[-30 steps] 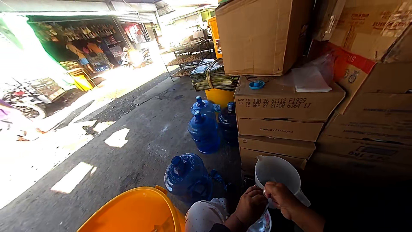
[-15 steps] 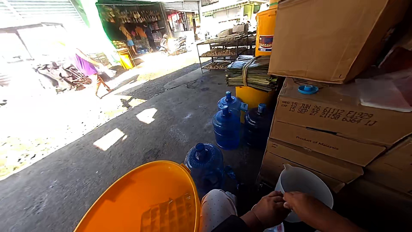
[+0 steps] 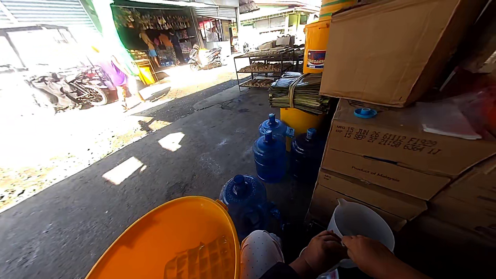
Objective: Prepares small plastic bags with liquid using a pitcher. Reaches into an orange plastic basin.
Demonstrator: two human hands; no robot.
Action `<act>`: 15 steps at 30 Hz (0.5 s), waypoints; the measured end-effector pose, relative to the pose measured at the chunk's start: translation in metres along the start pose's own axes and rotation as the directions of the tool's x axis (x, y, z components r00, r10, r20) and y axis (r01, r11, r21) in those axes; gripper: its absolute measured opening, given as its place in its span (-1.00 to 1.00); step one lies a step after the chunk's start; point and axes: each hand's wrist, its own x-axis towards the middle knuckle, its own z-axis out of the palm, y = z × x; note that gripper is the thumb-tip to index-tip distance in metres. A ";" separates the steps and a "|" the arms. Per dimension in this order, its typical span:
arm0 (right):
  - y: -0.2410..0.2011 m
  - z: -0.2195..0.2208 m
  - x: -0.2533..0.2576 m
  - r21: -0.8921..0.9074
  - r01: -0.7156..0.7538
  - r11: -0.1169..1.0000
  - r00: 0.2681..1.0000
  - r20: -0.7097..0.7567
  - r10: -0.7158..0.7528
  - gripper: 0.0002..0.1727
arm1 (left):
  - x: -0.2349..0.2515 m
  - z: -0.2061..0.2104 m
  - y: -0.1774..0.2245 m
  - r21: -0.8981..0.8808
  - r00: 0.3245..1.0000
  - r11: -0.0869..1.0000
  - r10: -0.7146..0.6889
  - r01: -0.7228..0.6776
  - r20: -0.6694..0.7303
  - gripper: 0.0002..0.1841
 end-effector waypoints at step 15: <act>0.006 0.020 0.008 0.745 -0.093 0.661 0.995 0.038 0.097 -0.69 | -0.009 -0.001 0.010 -0.186 0.935 0.921 -0.353 0.341 -0.036 -0.91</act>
